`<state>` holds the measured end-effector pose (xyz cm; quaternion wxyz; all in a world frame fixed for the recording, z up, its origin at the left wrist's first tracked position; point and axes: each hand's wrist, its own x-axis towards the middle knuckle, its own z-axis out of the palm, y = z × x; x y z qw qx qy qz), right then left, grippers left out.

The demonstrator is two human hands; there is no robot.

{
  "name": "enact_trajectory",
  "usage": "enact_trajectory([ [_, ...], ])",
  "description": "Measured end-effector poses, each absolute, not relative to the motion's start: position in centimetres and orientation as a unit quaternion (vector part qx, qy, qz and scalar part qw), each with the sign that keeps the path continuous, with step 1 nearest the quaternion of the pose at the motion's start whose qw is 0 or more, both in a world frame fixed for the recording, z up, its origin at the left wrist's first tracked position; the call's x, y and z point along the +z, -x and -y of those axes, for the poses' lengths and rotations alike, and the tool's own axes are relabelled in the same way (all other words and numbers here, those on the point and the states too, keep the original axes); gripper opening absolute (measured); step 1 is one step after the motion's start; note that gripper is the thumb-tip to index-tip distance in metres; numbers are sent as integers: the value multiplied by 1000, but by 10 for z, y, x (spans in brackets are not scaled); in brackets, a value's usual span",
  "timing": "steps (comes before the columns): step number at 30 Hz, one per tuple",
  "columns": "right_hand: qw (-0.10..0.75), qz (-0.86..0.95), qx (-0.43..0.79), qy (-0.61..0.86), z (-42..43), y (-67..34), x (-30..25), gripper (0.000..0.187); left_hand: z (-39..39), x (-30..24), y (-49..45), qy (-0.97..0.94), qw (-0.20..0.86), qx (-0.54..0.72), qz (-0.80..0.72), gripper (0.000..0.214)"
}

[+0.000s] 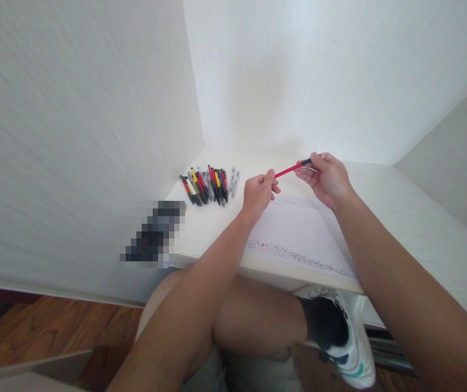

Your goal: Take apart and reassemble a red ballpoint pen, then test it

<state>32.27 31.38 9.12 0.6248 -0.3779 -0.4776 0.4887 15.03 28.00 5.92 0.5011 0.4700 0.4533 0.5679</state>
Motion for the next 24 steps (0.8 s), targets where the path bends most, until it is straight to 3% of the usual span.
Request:
enact_trajectory([
  [10,626,476,474,395,-314,-323,91,35,-279,55,-149,-530,400,589,-460,10],
  [13,630,475,470,397,-314,-323,91,33,-279,55,-149,-514,432,591,-446,14],
  [18,626,504,458,380,-314,-325,92,29,-276,61,-148,-473,567,535,-410,42],
  [24,616,527,448,377,-316,-328,90,28,-276,58,-147,-508,513,547,-425,19],
])
